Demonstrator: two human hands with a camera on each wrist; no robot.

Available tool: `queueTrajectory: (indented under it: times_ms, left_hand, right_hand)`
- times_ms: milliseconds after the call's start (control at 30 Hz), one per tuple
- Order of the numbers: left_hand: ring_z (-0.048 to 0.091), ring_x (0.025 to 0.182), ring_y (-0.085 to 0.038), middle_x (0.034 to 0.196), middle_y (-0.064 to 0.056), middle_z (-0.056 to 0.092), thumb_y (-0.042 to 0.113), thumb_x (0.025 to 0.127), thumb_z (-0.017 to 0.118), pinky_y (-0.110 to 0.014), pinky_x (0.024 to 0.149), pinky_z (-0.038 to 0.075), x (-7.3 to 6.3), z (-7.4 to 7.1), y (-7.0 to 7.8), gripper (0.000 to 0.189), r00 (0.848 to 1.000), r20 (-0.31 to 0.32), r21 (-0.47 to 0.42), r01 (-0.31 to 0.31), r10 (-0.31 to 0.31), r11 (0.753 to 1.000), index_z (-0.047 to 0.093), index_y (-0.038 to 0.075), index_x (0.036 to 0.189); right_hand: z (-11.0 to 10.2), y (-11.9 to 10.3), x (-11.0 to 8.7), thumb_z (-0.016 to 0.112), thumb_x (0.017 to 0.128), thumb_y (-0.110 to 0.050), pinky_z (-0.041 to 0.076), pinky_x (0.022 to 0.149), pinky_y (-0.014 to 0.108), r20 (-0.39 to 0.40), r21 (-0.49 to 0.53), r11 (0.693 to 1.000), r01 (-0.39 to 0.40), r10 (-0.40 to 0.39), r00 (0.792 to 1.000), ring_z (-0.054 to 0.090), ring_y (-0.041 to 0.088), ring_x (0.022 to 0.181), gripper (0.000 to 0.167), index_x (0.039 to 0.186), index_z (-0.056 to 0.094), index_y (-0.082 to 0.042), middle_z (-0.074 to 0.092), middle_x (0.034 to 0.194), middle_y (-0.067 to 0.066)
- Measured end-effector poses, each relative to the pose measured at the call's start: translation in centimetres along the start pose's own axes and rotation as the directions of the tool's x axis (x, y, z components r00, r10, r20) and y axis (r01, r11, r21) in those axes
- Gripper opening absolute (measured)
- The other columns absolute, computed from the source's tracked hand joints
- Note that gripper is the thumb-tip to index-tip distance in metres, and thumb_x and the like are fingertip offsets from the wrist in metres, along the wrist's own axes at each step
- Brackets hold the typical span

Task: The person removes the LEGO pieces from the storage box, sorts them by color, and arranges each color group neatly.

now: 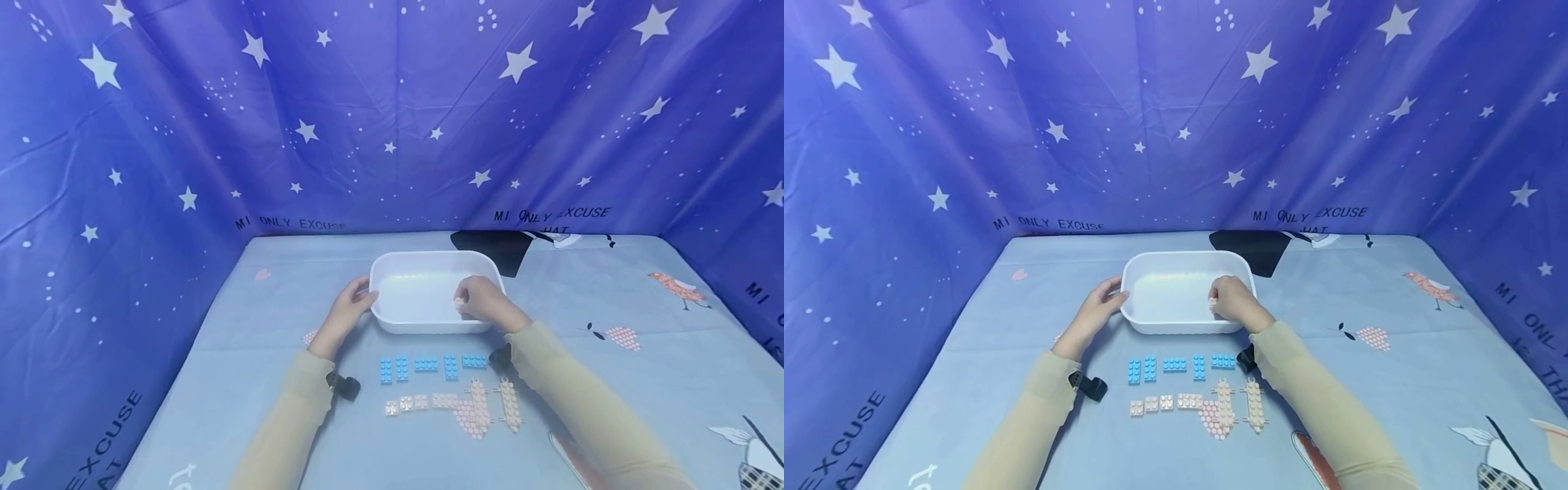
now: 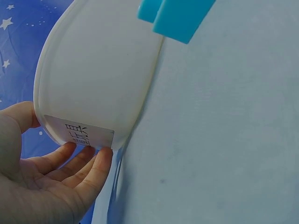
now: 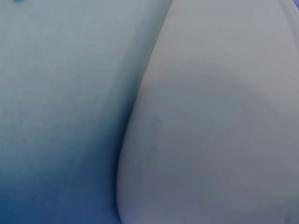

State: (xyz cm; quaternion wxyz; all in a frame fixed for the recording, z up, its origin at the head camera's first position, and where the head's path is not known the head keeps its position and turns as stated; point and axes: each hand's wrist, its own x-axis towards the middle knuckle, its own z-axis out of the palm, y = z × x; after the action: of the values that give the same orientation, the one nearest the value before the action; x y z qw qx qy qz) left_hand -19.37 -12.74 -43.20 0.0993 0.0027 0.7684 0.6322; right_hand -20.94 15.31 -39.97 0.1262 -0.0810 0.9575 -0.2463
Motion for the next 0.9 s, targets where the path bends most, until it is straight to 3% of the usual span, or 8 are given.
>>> queueTrajectory:
  times_ms: [200,367,500,700,900]
  left_hand:
    - [0.046,0.134,-0.035,0.151,-0.017,0.041,0.028,0.096,0.059,-0.051,0.112,0.038,-0.2,0.1,0.0,0.058,1.000,0.021,-0.011,-0.002,0.002,1.000,0.039,0.010,0.147]
    - [0.047,0.133,-0.035,0.150,-0.016,0.042,0.027,0.096,0.059,-0.050,0.110,0.040,-0.1,0.2,0.2,0.056,1.000,0.012,-0.003,-0.005,0.005,1.000,0.040,0.010,0.146]
    - [0.049,0.132,-0.034,0.148,-0.016,0.045,0.026,0.096,0.059,-0.050,0.108,0.043,0.0,0.1,0.2,0.055,1.000,-0.001,0.009,-0.009,0.009,1.000,0.042,0.010,0.145]
    - [0.051,0.130,-0.034,0.148,-0.015,0.045,0.028,0.095,0.060,-0.050,0.108,0.043,-0.1,0.0,0.0,0.055,1.000,-0.004,0.018,0.003,-0.003,1.000,0.042,0.012,0.145]
    - [0.050,0.131,-0.034,0.148,-0.015,0.044,0.031,0.095,0.061,-0.050,0.109,0.042,0.0,0.1,0.1,0.058,1.000,-0.001,0.026,0.004,-0.004,1.000,0.041,0.011,0.145]
  right_hand:
    - [-0.2,0.2,-0.5,0.068,0.082,-0.005,0.051,0.093,0.048,-0.040,0.030,1.000,0.006,-0.005,0.999,0.059,0.027,0.091,0.013,0.095,0.067,-0.004,0.066,0.097,0.012]
    - [-1.4,-0.3,-1.5,0.066,0.084,-0.004,0.051,0.095,0.048,-0.093,0.042,0.998,0.050,-0.046,0.995,0.059,0.028,0.094,0.019,0.102,0.068,-0.002,0.065,0.102,0.014]
    - [-2.6,-0.8,-2.5,0.066,0.086,-0.004,0.054,0.090,0.046,-0.143,0.028,0.993,0.115,-0.110,0.984,0.060,0.027,0.092,0.019,0.104,0.069,-0.001,0.066,0.101,0.014]
    - [-4.2,-0.8,-4.8,0.070,0.084,-0.006,0.054,0.086,0.046,-0.221,0.031,0.977,0.211,-0.199,0.955,0.062,0.028,0.091,0.017,0.100,0.070,-0.001,0.066,0.097,0.013]
    - [-5.1,-0.5,-7.8,0.068,0.088,-0.011,0.053,0.089,0.049,-0.219,0.060,0.979,0.196,-0.179,0.959,0.061,0.029,0.095,0.019,0.104,0.068,-0.001,0.064,0.101,0.014]
